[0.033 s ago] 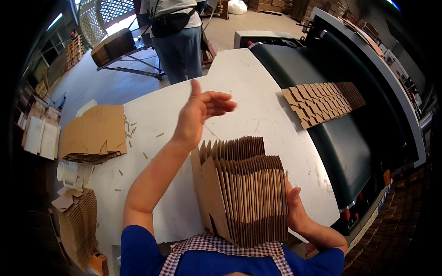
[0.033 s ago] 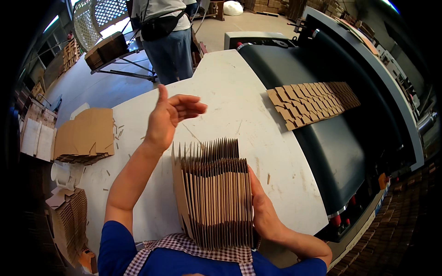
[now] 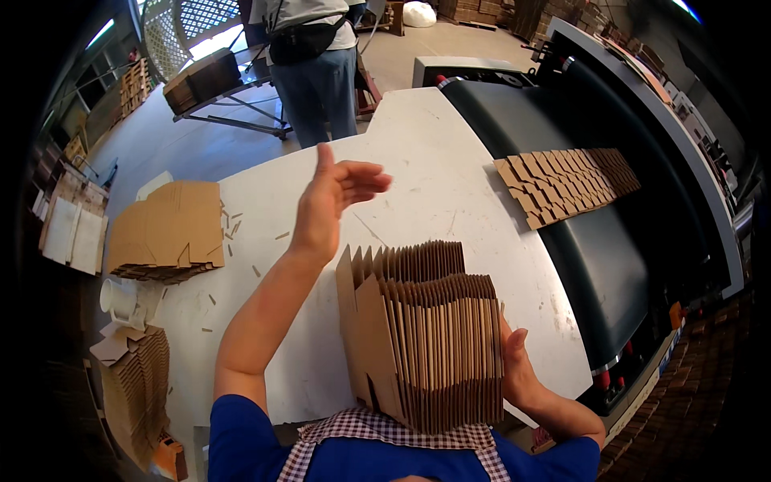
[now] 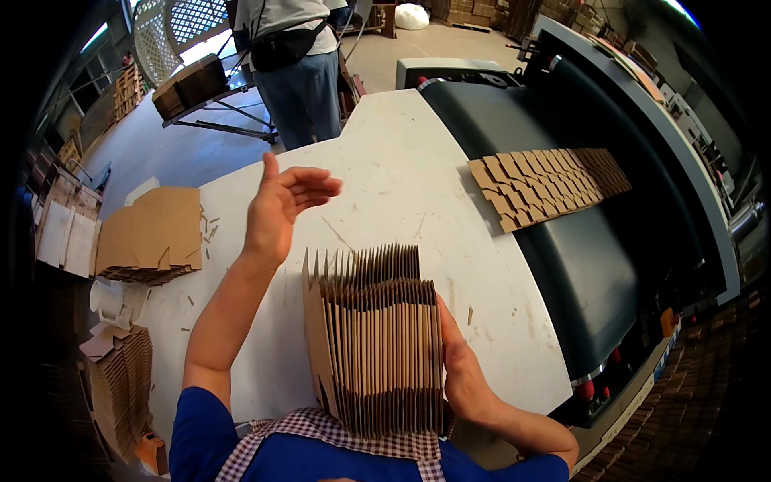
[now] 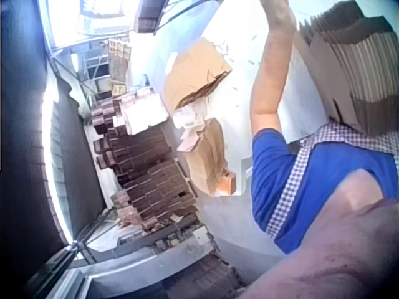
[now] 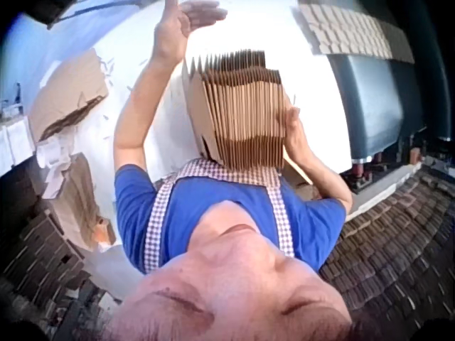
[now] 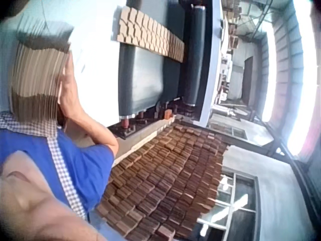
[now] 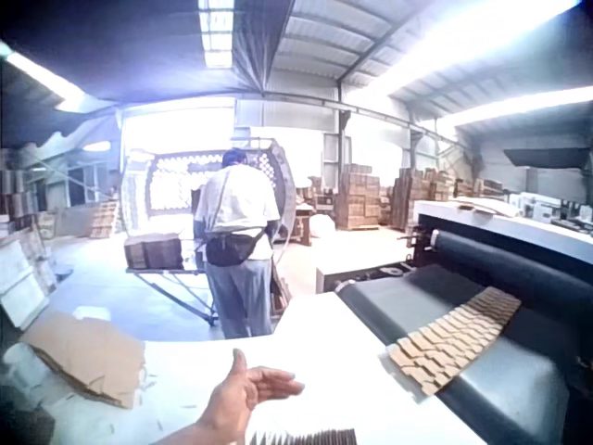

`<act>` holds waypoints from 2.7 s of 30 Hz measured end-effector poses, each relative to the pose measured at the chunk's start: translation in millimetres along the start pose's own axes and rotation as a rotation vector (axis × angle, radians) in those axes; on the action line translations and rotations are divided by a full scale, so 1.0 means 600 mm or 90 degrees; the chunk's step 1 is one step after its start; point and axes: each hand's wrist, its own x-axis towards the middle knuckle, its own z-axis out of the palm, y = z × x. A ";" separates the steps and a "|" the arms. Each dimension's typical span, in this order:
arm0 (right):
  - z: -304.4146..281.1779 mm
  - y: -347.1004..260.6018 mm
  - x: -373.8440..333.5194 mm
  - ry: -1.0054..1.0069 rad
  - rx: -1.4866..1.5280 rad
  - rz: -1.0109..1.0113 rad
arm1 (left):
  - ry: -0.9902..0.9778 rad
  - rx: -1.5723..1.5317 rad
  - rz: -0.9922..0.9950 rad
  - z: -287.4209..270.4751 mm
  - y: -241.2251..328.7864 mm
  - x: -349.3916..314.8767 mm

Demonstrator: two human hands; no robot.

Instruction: The person repeatedly picks up stacks of pre-cut cardboard pieces from a conveyor belt, aligns them, and places them onto a growing pile on the table. The person occasionally separates a few pieces from a stack before stacking them.

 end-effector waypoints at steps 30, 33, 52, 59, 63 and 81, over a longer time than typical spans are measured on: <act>0.407 0.008 0.668 -0.250 -0.130 0.003 | 0.334 0.106 -0.059 -0.502 0.041 -0.137; 0.473 0.020 0.676 -0.237 -0.181 -0.058 | 0.581 0.318 0.102 -0.575 0.075 -0.182; 0.439 0.085 0.622 -0.081 -0.401 -0.165 | 0.328 0.870 0.502 -0.329 0.099 -0.217; 0.342 0.064 0.520 -0.169 -0.288 -0.129 | 0.159 0.684 0.469 -0.180 0.023 -0.232; 0.232 0.109 0.414 -0.215 -0.173 -0.138 | 0.074 0.477 0.322 -0.079 -0.001 -0.259; 0.050 0.068 -0.021 -0.008 -0.419 -0.041 | -0.124 0.205 0.143 0.155 -0.181 -0.371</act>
